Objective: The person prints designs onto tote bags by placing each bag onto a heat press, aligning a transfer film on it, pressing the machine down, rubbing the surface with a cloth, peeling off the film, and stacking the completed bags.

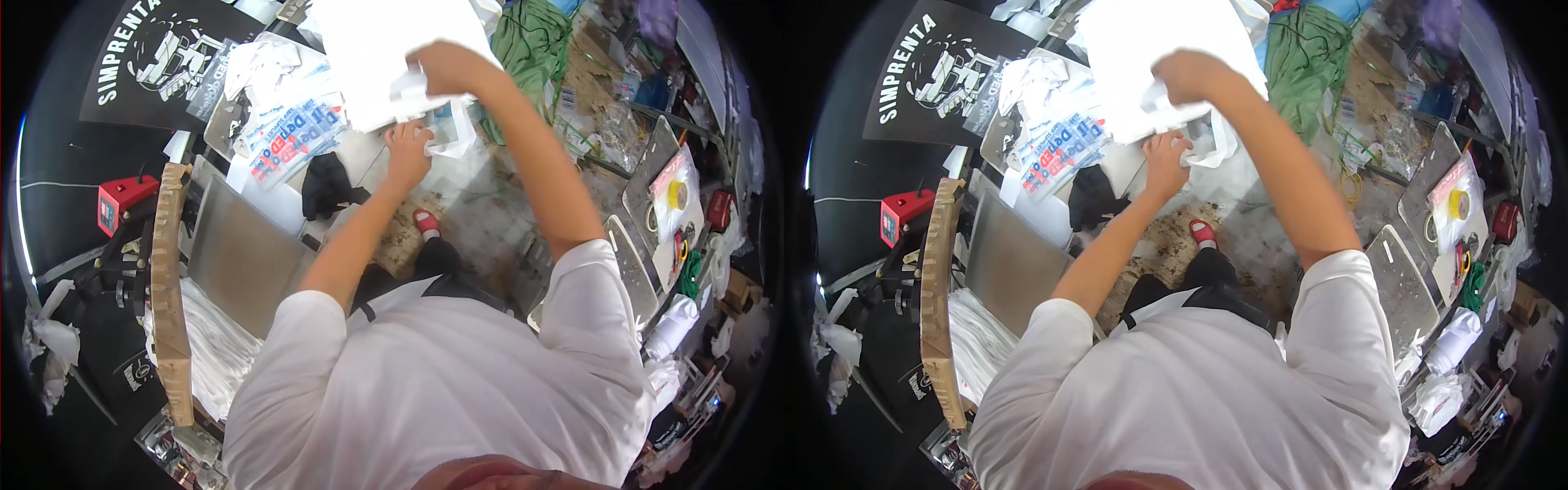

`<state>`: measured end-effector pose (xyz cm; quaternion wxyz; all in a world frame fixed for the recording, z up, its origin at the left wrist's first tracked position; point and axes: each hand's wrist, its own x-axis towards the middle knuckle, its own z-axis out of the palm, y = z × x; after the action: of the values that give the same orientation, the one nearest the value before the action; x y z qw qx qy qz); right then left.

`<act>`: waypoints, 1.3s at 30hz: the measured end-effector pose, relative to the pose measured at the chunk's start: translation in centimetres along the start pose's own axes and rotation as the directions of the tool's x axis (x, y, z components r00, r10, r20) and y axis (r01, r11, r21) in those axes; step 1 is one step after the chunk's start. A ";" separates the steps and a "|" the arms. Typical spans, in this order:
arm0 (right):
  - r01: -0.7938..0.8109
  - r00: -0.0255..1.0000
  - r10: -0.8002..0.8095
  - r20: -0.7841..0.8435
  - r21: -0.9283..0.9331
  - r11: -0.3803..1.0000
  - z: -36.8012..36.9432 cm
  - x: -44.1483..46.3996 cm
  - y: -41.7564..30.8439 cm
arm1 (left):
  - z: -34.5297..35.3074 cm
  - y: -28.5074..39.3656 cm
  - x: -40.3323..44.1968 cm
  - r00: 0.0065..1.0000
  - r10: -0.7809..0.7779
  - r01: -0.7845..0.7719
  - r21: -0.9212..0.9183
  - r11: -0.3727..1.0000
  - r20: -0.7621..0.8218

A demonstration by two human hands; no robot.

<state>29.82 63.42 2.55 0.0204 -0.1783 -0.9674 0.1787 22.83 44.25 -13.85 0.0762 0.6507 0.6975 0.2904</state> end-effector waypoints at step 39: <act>-0.605 0.786 0.614 0.069 0.286 0.743 6.2 -15.4 -19.8 | -10.4 15.3 -16.0 0.911 -0.029 0.357 -0.750 0.557 0.412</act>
<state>36.93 38.61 4.11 0.0017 -0.4820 -0.8179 0.3141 33.27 25.60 -1.97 0.5208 0.5016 0.5286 0.4447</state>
